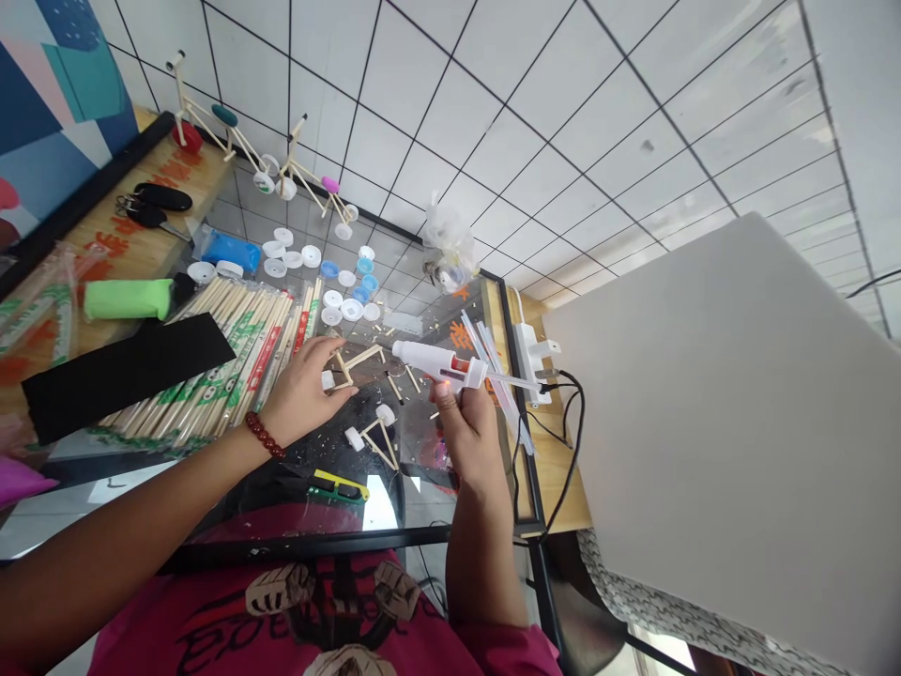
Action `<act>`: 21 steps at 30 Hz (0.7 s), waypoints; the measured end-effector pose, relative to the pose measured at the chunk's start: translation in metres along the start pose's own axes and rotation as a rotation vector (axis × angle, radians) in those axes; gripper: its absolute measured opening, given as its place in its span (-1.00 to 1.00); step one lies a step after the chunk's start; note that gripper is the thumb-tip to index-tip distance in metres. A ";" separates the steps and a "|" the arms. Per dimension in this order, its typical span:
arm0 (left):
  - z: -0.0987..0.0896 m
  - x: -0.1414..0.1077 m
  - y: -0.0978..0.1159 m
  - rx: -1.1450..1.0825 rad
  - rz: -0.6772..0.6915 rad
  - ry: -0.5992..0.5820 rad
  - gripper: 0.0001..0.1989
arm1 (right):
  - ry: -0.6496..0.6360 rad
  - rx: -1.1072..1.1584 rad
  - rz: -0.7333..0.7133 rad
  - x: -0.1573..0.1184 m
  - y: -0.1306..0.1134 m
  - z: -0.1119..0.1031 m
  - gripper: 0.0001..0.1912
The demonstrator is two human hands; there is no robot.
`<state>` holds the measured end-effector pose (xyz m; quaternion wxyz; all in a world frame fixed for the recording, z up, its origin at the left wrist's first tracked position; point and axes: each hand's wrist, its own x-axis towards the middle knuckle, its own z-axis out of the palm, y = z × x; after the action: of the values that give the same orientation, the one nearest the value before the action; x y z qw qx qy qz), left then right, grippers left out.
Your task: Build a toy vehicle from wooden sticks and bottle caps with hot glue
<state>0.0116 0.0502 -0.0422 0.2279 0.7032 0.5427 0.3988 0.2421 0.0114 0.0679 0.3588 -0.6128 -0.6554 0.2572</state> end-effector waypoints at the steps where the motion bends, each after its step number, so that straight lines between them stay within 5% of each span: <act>1: 0.000 0.000 0.000 0.001 -0.003 0.000 -0.41 | 0.004 -0.001 0.000 -0.001 0.000 -0.001 -0.70; 21: -0.001 0.001 0.000 0.012 -0.031 -0.026 -0.40 | 0.001 0.058 0.048 -0.006 0.007 -0.002 -0.70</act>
<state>0.0108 0.0506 -0.0409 0.2367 0.7014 0.5528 0.3827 0.2479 0.0059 0.0623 0.3706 -0.6178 -0.6325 0.2844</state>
